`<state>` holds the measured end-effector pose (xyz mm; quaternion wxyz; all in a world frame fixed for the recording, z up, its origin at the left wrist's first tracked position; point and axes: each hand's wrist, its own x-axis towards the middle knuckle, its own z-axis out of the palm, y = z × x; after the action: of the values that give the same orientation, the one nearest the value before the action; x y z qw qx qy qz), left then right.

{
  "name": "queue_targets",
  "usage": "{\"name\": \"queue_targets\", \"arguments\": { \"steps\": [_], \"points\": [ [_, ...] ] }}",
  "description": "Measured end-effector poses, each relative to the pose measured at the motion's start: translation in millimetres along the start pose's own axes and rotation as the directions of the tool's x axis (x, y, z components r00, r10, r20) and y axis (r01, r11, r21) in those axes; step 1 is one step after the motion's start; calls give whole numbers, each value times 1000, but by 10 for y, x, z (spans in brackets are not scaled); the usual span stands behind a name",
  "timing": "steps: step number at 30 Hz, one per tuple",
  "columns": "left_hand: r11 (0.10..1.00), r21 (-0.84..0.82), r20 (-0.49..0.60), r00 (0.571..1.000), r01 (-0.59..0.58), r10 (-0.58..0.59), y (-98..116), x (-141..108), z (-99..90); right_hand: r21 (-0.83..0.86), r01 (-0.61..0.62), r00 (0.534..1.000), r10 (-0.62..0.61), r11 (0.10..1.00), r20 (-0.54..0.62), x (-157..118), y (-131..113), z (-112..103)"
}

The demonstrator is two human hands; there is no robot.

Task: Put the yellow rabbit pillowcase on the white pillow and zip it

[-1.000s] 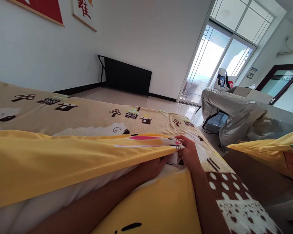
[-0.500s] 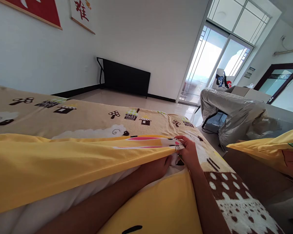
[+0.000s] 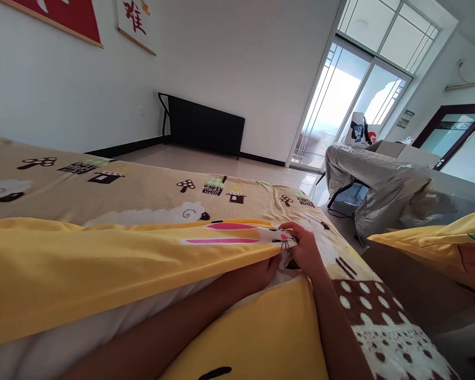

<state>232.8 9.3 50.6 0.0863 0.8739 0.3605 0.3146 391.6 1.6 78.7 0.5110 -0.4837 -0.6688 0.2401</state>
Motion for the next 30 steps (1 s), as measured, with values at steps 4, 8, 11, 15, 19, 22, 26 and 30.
{"name": "queue_targets", "arguments": {
  "steps": [4,8,11,15,19,22,26,30],
  "points": [
    [990,-141,31,999,23,-19,99,42,-127,-20,10,1000,-11,1000,-4,6,16,-15],
    [987,-134,31,996,88,-85,63,44,-109,-40,1,1000,-1,999,-10,18,38,-14],
    [981,-144,34,992,126,-123,-12,24,-49,-47,-13,1000,13,999,7,21,41,-15],
    [967,-220,36,992,127,-122,-94,-3,14,-46,-13,1000,14,999,10,16,29,-17],
    [978,-168,-16,991,127,-131,-129,-25,38,-23,-9,1000,10,1000,24,11,22,-19],
    [990,-85,-79,989,116,-123,-117,-31,30,10,-21,999,21,1000,34,10,23,-19],
    [994,-101,-31,999,38,-41,-91,-19,25,51,-45,998,43,998,47,8,16,-13],
    [996,-81,-22,999,33,-35,-70,-1,13,47,-30,999,28,998,45,7,7,-12]
  ]
}}
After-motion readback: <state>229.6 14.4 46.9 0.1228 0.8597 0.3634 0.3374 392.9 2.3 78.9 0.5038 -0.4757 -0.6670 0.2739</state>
